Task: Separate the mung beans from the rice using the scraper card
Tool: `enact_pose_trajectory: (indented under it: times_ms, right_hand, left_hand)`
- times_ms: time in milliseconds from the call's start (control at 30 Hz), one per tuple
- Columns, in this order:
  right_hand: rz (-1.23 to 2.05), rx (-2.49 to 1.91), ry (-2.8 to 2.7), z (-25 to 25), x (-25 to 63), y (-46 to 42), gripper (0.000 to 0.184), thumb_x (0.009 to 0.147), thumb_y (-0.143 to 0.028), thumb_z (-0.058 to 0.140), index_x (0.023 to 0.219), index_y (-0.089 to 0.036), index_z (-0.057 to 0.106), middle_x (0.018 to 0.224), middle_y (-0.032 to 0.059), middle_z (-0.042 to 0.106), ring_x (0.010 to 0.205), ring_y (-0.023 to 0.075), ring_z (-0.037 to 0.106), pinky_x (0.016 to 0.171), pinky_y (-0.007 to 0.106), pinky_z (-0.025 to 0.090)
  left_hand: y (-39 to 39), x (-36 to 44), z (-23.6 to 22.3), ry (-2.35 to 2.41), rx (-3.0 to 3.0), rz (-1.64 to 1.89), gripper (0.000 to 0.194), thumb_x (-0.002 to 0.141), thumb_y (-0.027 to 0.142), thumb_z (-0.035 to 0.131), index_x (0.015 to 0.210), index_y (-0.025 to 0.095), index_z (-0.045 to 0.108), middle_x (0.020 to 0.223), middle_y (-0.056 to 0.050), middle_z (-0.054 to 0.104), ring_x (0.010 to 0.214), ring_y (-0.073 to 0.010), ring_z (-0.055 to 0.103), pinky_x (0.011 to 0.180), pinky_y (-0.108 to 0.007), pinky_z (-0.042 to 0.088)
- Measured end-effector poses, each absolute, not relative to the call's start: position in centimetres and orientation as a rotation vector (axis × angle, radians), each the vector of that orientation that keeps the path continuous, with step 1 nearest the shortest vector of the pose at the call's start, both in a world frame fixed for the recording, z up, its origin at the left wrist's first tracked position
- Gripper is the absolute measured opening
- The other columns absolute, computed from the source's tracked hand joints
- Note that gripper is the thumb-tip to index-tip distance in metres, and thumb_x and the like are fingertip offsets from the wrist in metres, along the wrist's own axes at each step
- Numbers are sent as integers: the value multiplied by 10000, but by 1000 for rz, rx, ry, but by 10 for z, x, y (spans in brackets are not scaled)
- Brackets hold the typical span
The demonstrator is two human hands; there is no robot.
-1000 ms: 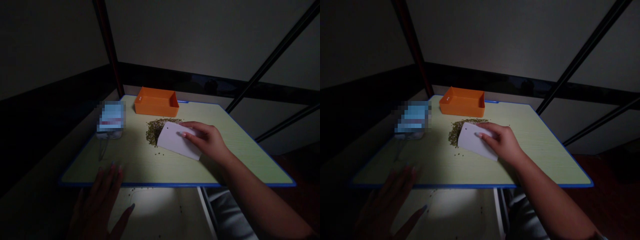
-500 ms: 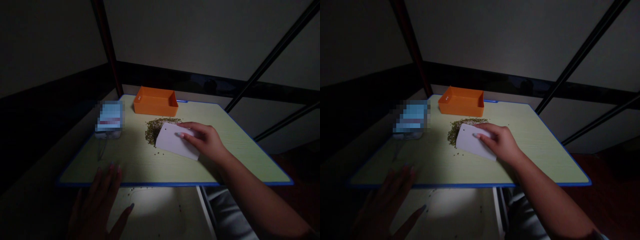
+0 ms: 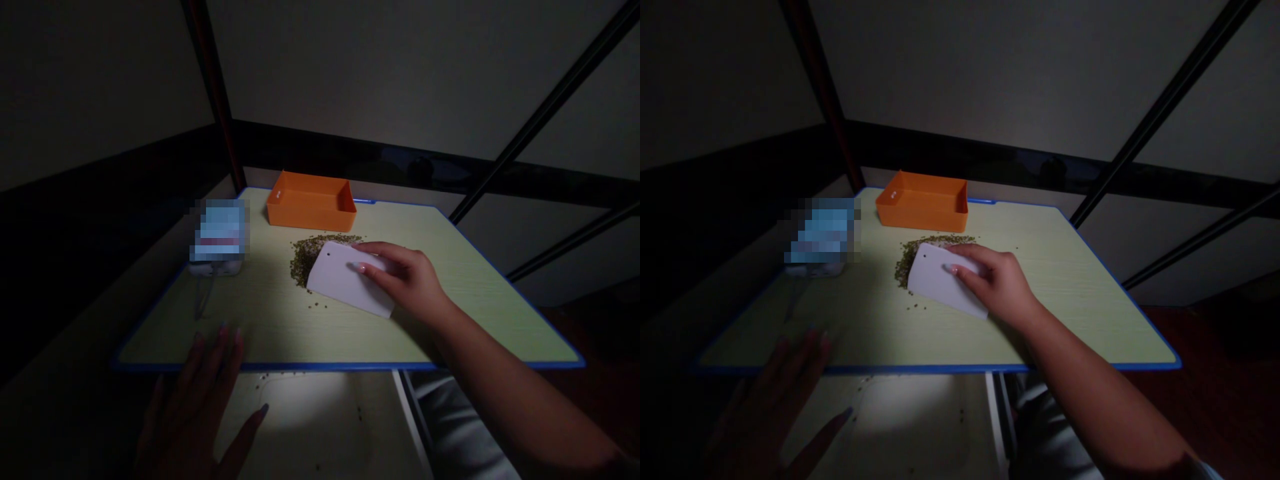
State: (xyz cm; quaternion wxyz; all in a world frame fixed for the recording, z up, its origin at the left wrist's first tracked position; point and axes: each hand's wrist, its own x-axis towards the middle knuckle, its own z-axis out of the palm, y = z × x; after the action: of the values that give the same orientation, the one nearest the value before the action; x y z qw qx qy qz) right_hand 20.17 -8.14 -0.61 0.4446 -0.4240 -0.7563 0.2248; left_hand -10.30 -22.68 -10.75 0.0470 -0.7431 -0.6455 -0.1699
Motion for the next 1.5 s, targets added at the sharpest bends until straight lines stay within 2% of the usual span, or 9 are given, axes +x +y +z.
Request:
enact_pose_trajectory:
  times_ms: [167, 400, 567, 700, 833, 1167, 1267, 1367, 1500]
  right_hand:
    - [566, -1044, -1882, -7, 201, -81, 264, 878, -274, 706, 1132, -237, 765, 1185, 57, 786, 1076, 220, 745, 945, 385, 602]
    - [542, -1022, -1894, -9, 201, -80, 268, 876, -278, 713, 1133, -231, 769, 1157, 63, 795, 1036, 224, 758, 894, 367, 611]
    - [534, -1018, -1910, -9, 201, -80, 279, 881, -281, 708, 1143, -202, 763, 1156, 85, 794, 1021, 228, 763, 870, 368, 612]
    - [545, -1007, -1915, -9, 200, -80, 275, 883, -284, 709, 1143, -215, 763, 1169, 78, 790, 1054, 227, 755, 915, 382, 603]
    - [575, -997, -1910, -11, 200, -79, 278, 882, -283, 718, 1150, -226, 762, 1174, 73, 789, 1061, 223, 751, 937, 389, 597]
    - [697, -985, -1927, -13, 198, -78, 300, 866, -306, 742, 1155, -225, 761, 1215, 88, 772, 1022, 221, 741, 794, 349, 603]
    - [734, -959, -1934, -15, 198, -76, 306, 862, -301, 749, 1158, -224, 760, 1199, 87, 776, 1014, 219, 736, 782, 344, 594]
    - [759, -937, -1944, -17, 199, -75, 308, 854, -299, 759, 1155, -233, 762, 1182, 77, 779, 1006, 216, 729, 772, 333, 584]
    - [791, -949, -1960, -17, 198, -75, 319, 855, -308, 761, 1165, -235, 759, 1192, 75, 774, 922, 197, 729, 698, 306, 574]
  left_hand:
    - [-227, -104, -106, -1970, -2272, -505, 718, 953, 510, 380, 1567, 368, 34, 1681, -51, 246, 1556, -334, 206, 1115, -639, 343]
    - [-226, -99, -104, -1965, -2248, -528, 681, 961, 496, 339, 1563, 381, 40, 1644, -82, 336, 1525, -356, 285, 1065, -671, 395]
    - [-227, -101, -105, -1979, -2258, -518, 689, 958, 491, 357, 1562, 382, 44, 1654, -63, 316, 1544, -336, 241, 1091, -656, 380]
    - [-228, -102, -106, -1969, -2258, -517, 695, 956, 488, 362, 1564, 371, 47, 1663, -63, 296, 1553, -319, 215, 1122, -630, 354]
    - [-226, -100, -104, -1996, -2269, -511, 685, 959, 484, 350, 1561, 390, 38, 1662, -69, 295, 1550, -336, 224, 1104, -684, 373]
    - [-226, -103, -104, -1988, -2271, -526, 688, 956, 486, 361, 1561, 397, 48, 1651, -91, 317, 1544, -372, 240, 1059, -776, 408]
    - [-227, -100, -101, -2013, -2285, -559, 628, 981, 403, 319, 1552, 432, 59, 1665, -56, 287, 1563, -330, 193, 1103, -767, 377]
    - [-229, -95, -96, -2095, -2268, -634, 593, 999, 314, 263, 1540, 467, 75, 1679, -4, 251, 1579, -253, 136, 1183, -716, 309]
    - [-231, -91, -94, -2154, -2256, -709, 579, 1003, 293, 243, 1528, 497, 107, 1670, 33, 274, 1575, -208, 151, 1233, -671, 241]
